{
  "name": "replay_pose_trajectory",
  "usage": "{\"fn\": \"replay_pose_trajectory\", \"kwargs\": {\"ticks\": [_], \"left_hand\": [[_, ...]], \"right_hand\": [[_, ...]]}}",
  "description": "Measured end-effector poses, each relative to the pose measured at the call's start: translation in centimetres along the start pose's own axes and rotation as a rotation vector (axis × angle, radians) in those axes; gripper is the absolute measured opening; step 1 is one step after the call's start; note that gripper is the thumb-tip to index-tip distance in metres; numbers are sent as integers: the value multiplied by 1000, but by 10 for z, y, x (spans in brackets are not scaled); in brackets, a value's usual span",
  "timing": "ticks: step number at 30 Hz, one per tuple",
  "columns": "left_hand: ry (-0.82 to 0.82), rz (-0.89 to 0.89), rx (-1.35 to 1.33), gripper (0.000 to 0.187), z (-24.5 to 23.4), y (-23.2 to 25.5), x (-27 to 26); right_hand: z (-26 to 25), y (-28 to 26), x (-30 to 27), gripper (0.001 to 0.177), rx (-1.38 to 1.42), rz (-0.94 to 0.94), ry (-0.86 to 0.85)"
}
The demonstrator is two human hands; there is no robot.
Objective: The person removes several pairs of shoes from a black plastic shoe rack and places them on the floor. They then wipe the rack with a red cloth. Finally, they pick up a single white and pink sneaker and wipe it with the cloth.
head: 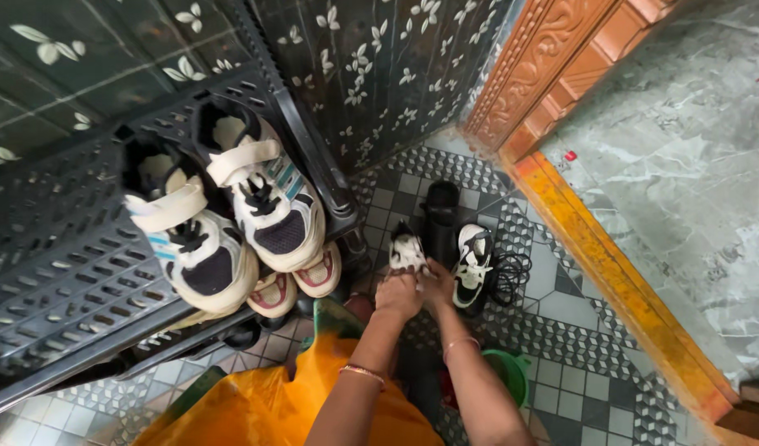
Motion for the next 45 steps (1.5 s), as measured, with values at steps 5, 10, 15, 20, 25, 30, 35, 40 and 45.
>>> {"fn": "replay_pose_trajectory", "kwargs": {"ticks": [5, 10, 15, 20, 25, 30, 35, 40, 45], "left_hand": [[-152, -92, -93, 45, 1, 2, 0], [33, 126, -217, 44, -61, 30, -46], [467, 392, -392, 23, -173, 60, -160], [977, 526, -474, 21, -256, 43, -266], [1308, 292, -448, 50, -290, -33, -287], [1066, -173, -221, 82, -284, -106, -244], [991, -100, -432, 77, -274, -140, -225], [1046, 52, -631, 73, -284, -141, -259], [1270, 426, -572, 71, -297, -74, -320]], "right_hand": [[11, 5, 23, 43, -7, -9, -155], [-6, -30, 14, 23, 342, -174, -100], [11, -149, -61, 16, 521, -422, -185], [64, -300, -183, 15, 372, -699, -430], [133, -389, -259, 30, -275, -888, -382], [178, -399, -279, 52, -751, -903, -167], [202, -397, -275, 66, -647, -911, -95], [199, -411, -303, 54, -517, -776, -166], [156, -445, -351, 56, -175, -943, -207]]}}
Point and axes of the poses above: each hand's wrist, its own x-axis towards the middle knuckle, its own z-axis out of the palm, y = z × x, the point moved 5 cm from there along x, towards the middle knuckle, and after that the axes turned 10 degrees about -y, right-handed, at the moved point
